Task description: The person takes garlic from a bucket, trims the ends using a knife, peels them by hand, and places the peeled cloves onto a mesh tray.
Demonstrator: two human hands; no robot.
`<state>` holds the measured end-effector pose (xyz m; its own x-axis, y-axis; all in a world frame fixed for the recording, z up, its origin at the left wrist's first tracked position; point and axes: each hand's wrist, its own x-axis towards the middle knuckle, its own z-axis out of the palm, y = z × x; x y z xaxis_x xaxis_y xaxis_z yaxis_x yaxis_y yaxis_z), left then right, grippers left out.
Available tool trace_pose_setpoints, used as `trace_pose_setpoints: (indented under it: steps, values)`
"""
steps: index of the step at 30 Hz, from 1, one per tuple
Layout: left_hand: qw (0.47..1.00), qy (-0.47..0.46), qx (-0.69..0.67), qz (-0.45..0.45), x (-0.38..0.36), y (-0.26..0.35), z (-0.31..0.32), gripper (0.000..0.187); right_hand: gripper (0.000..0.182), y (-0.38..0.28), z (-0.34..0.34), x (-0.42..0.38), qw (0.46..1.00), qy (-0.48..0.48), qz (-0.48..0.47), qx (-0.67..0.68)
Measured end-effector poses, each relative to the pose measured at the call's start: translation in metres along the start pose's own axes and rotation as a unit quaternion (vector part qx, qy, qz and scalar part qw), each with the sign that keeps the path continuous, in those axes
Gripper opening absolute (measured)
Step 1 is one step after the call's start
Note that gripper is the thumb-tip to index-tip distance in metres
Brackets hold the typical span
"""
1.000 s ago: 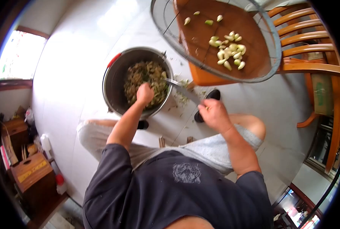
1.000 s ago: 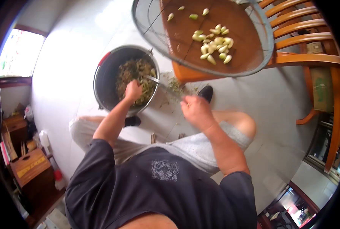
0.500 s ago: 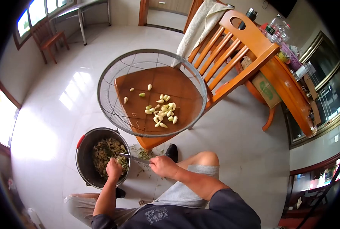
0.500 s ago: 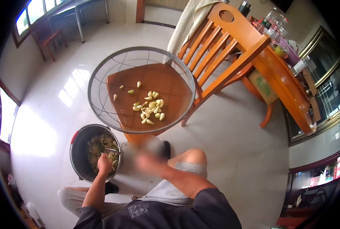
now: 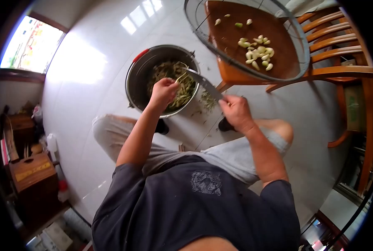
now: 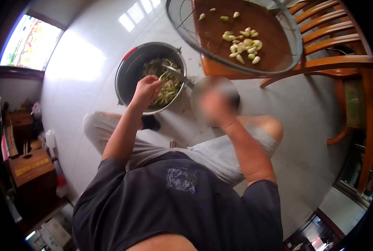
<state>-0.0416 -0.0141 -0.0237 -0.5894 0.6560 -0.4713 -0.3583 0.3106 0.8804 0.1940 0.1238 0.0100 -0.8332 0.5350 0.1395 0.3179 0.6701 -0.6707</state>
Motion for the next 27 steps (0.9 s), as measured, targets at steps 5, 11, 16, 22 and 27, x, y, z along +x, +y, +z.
trace_pose_setpoints:
  steps: [5, 11, 16, 22, 27]
  values:
    - [0.992, -0.042, -0.116, -0.026, 0.01, -0.011, -0.011, 0.014, 0.015, 0.001, 0.003, 0.008, 1.0, 0.012, -0.01, 0.02]
    - [0.946, -0.103, -0.298, -0.076, 0.007, -0.015, -0.008, 0.015, 0.018, -0.01, 0.016, 0.016, 0.993, 0.052, -0.003, 0.11]
    - [0.952, -0.136, -0.271, -0.051, -0.014, -0.007, 0.009, 0.013, 0.022, -0.037, 0.023, 0.044, 0.965, 0.054, 0.123, 0.224]
    - [0.973, -0.13, -0.192, -0.005, -0.034, 0.016, 0.023, 0.01, 0.025, -0.06, 0.044, 0.074, 0.971, -0.008, 0.107, 0.212]
    - [0.961, -0.11, -0.253, 0.019, -0.04, 0.015, 0.004, 0.011, 0.018, -0.049, 0.07, 0.088, 0.955, -0.013, 0.067, 0.288]
